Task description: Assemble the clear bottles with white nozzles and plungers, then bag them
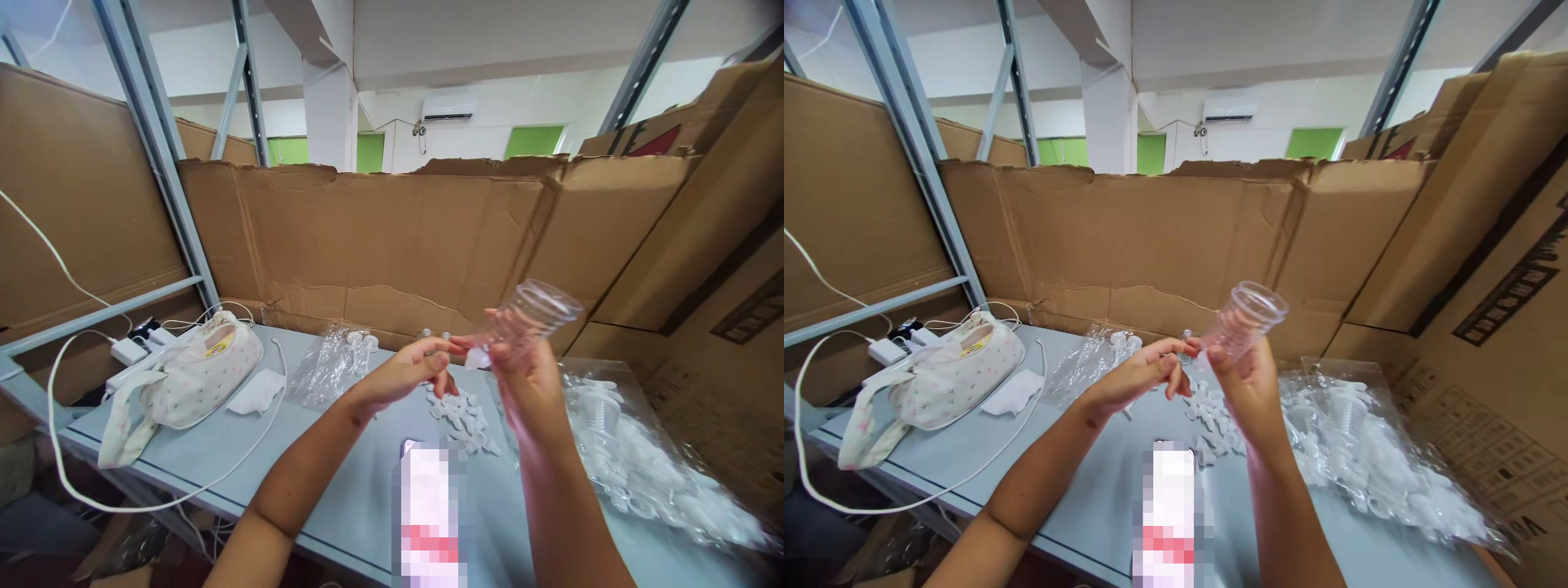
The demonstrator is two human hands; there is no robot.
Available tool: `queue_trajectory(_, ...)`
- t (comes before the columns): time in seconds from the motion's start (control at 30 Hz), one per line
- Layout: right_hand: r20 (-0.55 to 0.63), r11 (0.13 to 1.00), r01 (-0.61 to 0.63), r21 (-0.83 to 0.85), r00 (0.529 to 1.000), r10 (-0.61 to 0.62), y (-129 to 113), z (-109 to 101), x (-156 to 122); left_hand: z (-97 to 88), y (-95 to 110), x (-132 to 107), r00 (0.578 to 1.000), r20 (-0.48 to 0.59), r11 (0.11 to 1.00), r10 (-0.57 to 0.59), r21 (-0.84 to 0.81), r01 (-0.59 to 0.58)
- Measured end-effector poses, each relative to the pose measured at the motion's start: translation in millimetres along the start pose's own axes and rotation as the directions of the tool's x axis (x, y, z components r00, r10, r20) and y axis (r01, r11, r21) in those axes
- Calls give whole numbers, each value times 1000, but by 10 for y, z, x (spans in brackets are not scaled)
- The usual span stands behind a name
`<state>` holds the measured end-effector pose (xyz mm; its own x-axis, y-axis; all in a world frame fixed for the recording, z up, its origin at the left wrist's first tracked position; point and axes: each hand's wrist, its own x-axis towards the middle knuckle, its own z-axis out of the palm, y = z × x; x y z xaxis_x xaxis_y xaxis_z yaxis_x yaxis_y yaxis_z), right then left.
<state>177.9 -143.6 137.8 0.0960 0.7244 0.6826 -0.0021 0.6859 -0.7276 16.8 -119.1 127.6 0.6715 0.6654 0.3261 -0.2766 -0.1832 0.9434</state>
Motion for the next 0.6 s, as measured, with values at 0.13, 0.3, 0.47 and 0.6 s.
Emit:
queue_trajectory(0.13, -114, 998, 60, 5, 992, -59, -63, -93, 76, -45, 79, -21, 998, -55, 976, 36, -214, -47)
queue_trajectory(0.3, -86, 998, 52, -44, 995, -56, -103, -140, 55, -70, 145, -39, 996, -82, 962, 18, -271, -40)
queue_trajectory(0.47, -88, 972, 68, -224, 992, -90, -72, -160, 12, -112, 152, -46, 995, -97, 980, 33, -192, -51)
queue_trajectory(0.6, -114, 935, 91, -343, 984, -138, -108, -175, 6, -232, 39, 18, 984, -175, 998, 15, 61, -5)
